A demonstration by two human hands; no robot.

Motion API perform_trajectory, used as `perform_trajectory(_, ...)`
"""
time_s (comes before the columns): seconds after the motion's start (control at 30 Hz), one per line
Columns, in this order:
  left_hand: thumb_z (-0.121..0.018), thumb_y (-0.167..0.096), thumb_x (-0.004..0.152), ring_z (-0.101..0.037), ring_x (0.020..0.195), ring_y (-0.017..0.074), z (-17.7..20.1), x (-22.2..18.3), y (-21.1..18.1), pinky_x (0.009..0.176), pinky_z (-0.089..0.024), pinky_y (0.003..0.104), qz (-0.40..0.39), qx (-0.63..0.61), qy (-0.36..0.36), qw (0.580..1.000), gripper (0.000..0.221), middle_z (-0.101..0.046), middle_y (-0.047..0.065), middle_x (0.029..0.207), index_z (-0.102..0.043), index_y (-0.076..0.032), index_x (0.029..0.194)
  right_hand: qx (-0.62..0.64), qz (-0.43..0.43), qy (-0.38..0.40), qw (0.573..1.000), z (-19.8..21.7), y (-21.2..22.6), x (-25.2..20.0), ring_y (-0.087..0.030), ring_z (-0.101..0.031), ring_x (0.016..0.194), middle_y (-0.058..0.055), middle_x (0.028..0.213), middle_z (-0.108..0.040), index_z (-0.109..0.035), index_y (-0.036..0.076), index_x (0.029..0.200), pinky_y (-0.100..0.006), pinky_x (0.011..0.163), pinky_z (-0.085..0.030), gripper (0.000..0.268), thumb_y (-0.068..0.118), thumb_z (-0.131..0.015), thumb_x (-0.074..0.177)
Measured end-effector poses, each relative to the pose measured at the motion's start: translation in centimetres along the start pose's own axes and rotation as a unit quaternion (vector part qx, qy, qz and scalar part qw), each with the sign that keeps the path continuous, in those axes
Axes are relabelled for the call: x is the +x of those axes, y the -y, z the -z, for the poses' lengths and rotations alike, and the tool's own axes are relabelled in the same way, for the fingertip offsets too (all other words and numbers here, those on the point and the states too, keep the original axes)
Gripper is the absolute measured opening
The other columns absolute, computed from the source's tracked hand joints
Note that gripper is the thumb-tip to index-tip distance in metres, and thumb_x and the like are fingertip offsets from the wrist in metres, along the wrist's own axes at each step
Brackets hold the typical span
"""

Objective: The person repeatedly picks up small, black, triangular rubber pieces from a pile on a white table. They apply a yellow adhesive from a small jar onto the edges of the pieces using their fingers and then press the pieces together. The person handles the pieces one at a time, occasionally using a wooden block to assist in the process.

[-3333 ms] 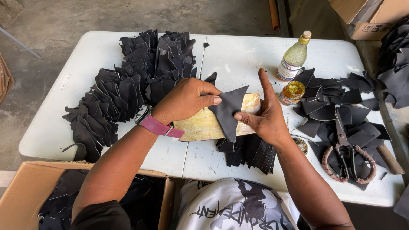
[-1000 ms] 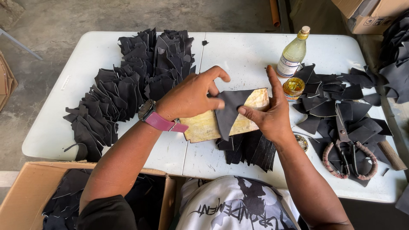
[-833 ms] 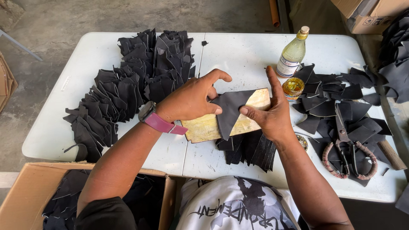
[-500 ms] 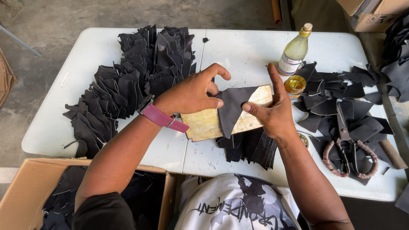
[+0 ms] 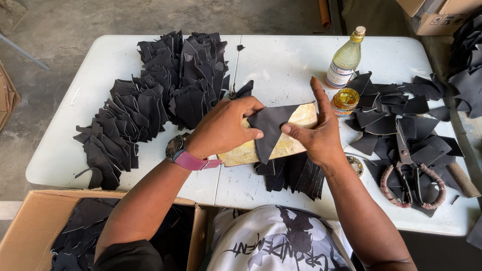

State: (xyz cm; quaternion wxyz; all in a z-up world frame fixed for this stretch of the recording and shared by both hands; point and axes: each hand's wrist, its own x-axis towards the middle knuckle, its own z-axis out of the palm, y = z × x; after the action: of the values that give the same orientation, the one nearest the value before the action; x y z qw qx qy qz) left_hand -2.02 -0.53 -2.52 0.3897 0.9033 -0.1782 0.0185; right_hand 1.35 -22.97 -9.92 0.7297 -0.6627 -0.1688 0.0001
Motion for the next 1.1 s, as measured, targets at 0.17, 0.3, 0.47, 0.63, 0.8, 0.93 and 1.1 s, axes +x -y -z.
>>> perform_trajectory(0.17,-0.079,-0.022,0.085,-0.077,0.099,0.0303,0.0,-1.0,1.3,0.082,-0.059,0.039,0.045,-0.005,-0.016,0.999,0.036,-0.077,0.019,0.106,-0.067,-0.001,0.113,-0.056,0.028,0.018,0.998,-0.6,-0.6,0.0,-0.028,-0.028,0.157,-0.021,0.171,-0.023,-0.022,0.000,0.163,-0.038,0.116,-0.040,0.114,0.010,-0.091,0.073)
perform_trajectory(0.3,-0.079,-0.024,0.085,-0.078,0.097,0.0296,-0.1,-1.2,1.9,0.080,-0.059,0.038,0.041,-0.009,-0.024,0.999,0.036,-0.078,0.019,0.105,-0.068,0.000,0.110,-0.059,0.028,0.023,0.998,-0.8,-0.9,-0.1,-0.030,-0.029,0.158,-0.021,0.172,-0.026,-0.022,0.000,0.163,-0.040,0.125,-0.034,0.116,0.017,-0.092,0.072)
perform_trajectory(0.47,-0.081,-0.024,0.084,-0.077,0.094,0.0284,-0.7,-1.2,2.0,0.078,-0.059,0.037,0.038,0.005,-0.048,0.998,0.037,-0.077,0.019,0.102,-0.070,0.000,0.110,-0.070,0.030,0.014,0.997,-0.8,-0.8,-0.2,-0.029,-0.031,0.156,-0.021,0.171,-0.027,-0.024,0.000,0.163,-0.039,0.120,-0.038,0.114,0.016,-0.091,0.073)
perform_trajectory(0.63,-0.078,-0.013,0.083,-0.076,0.093,0.0227,-2.1,-1.2,3.0,0.079,-0.061,0.032,-0.036,-0.049,-0.111,0.992,0.026,-0.075,0.014,0.106,-0.072,0.001,0.104,-0.101,0.072,0.020,0.992,-0.6,-1.1,-0.1,-0.029,-0.042,0.150,-0.022,0.167,-0.034,-0.024,-0.001,0.164,-0.038,0.117,-0.047,0.108,0.005,-0.091,0.079)
perform_trajectory(0.8,-0.069,-0.003,0.101,-0.068,0.104,0.0192,-5.2,-1.6,6.8,0.091,-0.060,0.032,-0.043,-0.311,-0.171,0.934,0.015,-0.069,0.014,0.114,-0.062,0.001,0.113,-0.021,-0.038,0.049,0.998,-1.4,-2.0,-0.5,-0.020,-0.068,0.107,-0.017,0.121,-0.069,-0.013,0.008,0.166,-0.032,0.094,-0.058,0.108,0.004,-0.081,0.082)
perform_trajectory(0.93,-0.061,0.006,0.106,-0.067,0.109,0.0196,-5.1,-2.3,8.9,0.096,-0.057,0.034,-0.028,-0.693,-0.124,0.709,0.026,-0.068,0.014,0.118,-0.052,0.000,0.129,-0.021,-0.092,0.098,0.991,-2.6,-2.8,-2.1,-0.017,-0.069,0.097,-0.015,0.118,-0.069,-0.008,0.011,0.165,-0.032,0.084,-0.059,0.101,0.003,-0.073,0.087)
perform_trajectory(1.1,-0.058,0.007,0.094,-0.070,0.102,0.0180,-5.3,-3.0,8.7,0.092,-0.059,0.032,-0.009,-0.696,-0.118,0.708,0.044,-0.069,0.013,0.110,-0.048,-0.013,0.133,-0.049,-0.142,0.153,0.977,-4.2,-3.2,-3.7,-0.018,-0.068,0.102,-0.019,0.113,-0.071,-0.001,0.015,0.165,-0.032,0.090,-0.057,0.103,0.001,-0.069,0.088)
